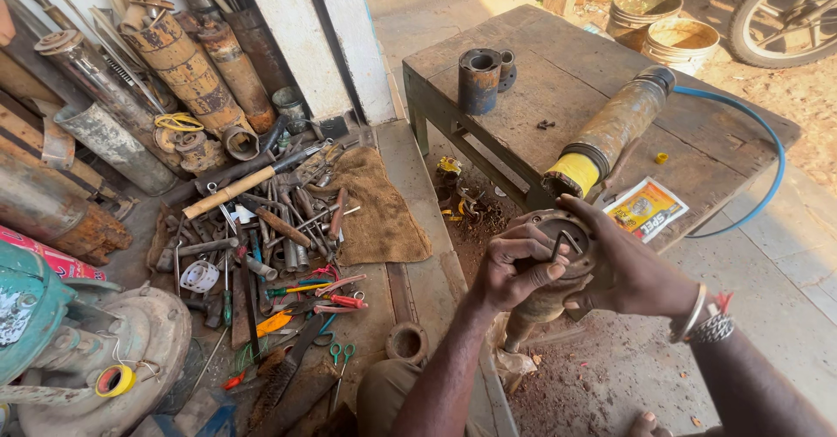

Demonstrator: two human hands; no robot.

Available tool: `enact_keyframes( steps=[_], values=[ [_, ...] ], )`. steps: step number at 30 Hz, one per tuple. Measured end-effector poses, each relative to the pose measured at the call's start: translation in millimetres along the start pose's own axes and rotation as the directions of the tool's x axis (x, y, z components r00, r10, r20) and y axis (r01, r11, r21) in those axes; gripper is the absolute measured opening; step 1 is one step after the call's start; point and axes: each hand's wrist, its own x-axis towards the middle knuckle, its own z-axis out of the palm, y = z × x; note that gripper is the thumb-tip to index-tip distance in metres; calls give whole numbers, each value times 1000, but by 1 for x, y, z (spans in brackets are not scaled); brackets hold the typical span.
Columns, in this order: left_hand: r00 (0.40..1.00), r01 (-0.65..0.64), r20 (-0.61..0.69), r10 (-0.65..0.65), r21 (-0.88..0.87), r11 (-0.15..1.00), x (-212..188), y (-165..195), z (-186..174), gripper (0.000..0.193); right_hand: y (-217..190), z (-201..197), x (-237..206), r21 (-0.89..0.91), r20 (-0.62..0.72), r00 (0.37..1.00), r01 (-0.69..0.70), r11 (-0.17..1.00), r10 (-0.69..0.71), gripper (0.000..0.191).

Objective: The person is repairing a mechanical part, likely a pump component, in a workshop. They use a hammer and a small metal tool to adjust and secure a circular metal piece onto a cylindrical housing.

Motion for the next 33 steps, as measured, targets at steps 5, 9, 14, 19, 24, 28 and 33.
enact_keyframes(
  steps=[5, 9, 14, 19, 24, 28, 33],
  values=[
    [995, 101, 15, -100, -57, 993, -1, 11, -5, 8, 3, 16, -6, -120, -133, 990, 25, 992, -41, 108],
    [988, 156, 28, -154, -71, 985, 0, 19, -8, 6, -1, 16, -9, -90, -142, 989, 14, 996, -26, 92],
    [991, 126, 44, -123, -73, 989, 3, 22, -11, 6, -8, 19, -7, -115, -157, 987, 8, 993, -26, 90],
    [990, 137, 53, -132, -104, 985, -1, 17, -13, 6, -7, 20, -6, -135, -158, 987, -16, 991, -5, 89],
    [987, 157, 50, -153, -91, 983, -6, 13, -14, 13, -5, 22, -7, -151, -160, 987, -8, 988, -17, 89],
    [989, 136, 68, -130, -95, 986, -8, 11, -16, 29, -4, 23, -7, -145, -163, 987, -10, 989, -14, 89],
    [991, 105, 78, -104, -15, 994, -9, 10, -15, 41, -2, 24, -7, -151, -158, 987, -52, 987, 28, 90]
  ],
)
